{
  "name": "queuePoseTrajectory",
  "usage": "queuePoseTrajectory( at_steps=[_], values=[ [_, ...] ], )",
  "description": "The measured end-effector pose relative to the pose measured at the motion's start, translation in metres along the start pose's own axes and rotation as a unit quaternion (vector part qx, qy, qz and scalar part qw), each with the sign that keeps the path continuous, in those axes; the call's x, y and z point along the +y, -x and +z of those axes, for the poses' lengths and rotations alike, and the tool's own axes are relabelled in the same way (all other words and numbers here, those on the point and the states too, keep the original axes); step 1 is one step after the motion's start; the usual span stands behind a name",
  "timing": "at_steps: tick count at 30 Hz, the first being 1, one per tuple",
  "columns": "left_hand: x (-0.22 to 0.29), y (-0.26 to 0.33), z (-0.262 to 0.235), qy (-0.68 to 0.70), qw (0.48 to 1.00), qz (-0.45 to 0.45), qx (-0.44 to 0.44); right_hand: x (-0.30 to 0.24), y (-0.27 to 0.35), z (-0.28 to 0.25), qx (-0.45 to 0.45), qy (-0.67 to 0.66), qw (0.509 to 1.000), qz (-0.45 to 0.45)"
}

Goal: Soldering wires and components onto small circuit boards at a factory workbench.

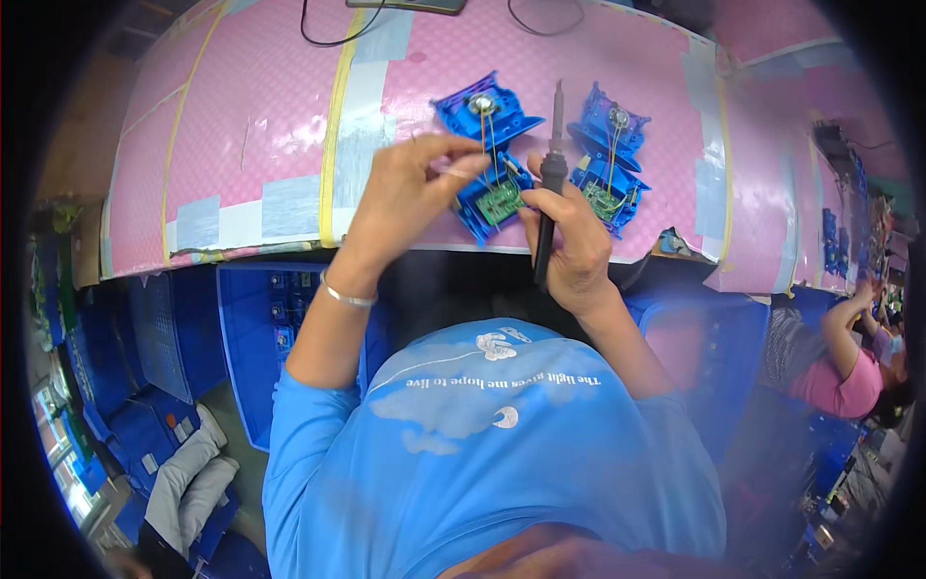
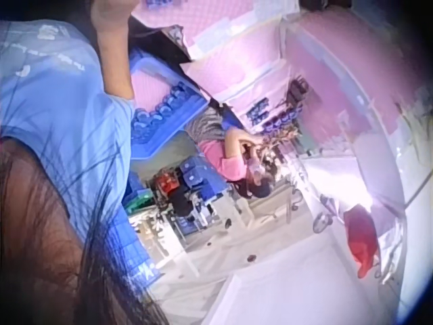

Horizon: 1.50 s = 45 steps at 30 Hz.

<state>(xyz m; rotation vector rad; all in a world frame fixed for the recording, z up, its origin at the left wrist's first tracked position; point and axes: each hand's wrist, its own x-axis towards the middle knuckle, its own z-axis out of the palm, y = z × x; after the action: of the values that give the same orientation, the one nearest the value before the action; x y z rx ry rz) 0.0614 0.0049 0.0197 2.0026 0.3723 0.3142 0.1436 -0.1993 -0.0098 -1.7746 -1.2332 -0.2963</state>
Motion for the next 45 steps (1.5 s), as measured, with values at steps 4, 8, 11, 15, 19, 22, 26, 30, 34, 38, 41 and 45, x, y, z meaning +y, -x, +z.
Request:
queuePoseTrajectory(
  at_steps=[4, 8, 11, 15, 19, 22, 26, 30, 34, 38, 41, 45],
  values=[
    [-0.005, 0.041, 0.008, 0.139, 0.989, -0.046, 0.028, 0.011, 0.002, -0.008, -0.025, -0.039, 0.998, -0.038],
    [-0.011, 0.051, -0.006, 0.298, 0.947, -0.083, 0.09, 0.013, 0.001, -0.01, -0.048, -0.029, 0.997, -0.049],
    [-0.014, 0.052, -0.016, 0.411, 0.901, -0.056, 0.129, 0.015, 0.001, -0.008, -0.04, -0.024, 0.997, -0.064],
    [-0.011, 0.04, -0.022, 0.518, 0.843, -0.102, 0.105, 0.007, -0.003, -0.009, -0.006, -0.069, 0.996, -0.051],
    [-0.013, 0.026, -0.012, 0.32, 0.93, -0.059, 0.174, -0.001, -0.012, -0.023, -0.029, -0.111, 0.992, -0.058],
    [-0.03, 0.013, -0.006, 0.08, 0.96, 0.078, 0.255, -0.005, -0.013, -0.022, -0.019, -0.126, 0.991, -0.048],
    [-0.027, 0.017, -0.006, -0.083, 0.953, 0.091, 0.276, -0.014, -0.014, -0.022, -0.04, -0.135, 0.99, -0.001],
    [-0.029, 0.023, -0.008, -0.128, 0.946, 0.113, 0.277, -0.011, -0.013, -0.022, -0.054, -0.132, 0.99, 0.013],
    [-0.026, 0.02, -0.005, -0.023, 0.94, 0.085, 0.331, -0.008, -0.003, -0.016, -0.038, -0.177, 0.983, 0.041],
    [-0.027, 0.013, 0.002, -0.032, 0.933, 0.113, 0.341, -0.011, -0.001, -0.013, -0.028, -0.219, 0.968, 0.12],
    [-0.029, 0.015, 0.003, -0.091, 0.939, 0.123, 0.309, -0.012, -0.005, -0.015, -0.025, -0.21, 0.969, 0.129],
    [-0.035, 0.022, 0.002, -0.094, 0.945, 0.132, 0.283, -0.012, -0.011, -0.017, -0.018, -0.242, 0.965, 0.1]
  ],
)
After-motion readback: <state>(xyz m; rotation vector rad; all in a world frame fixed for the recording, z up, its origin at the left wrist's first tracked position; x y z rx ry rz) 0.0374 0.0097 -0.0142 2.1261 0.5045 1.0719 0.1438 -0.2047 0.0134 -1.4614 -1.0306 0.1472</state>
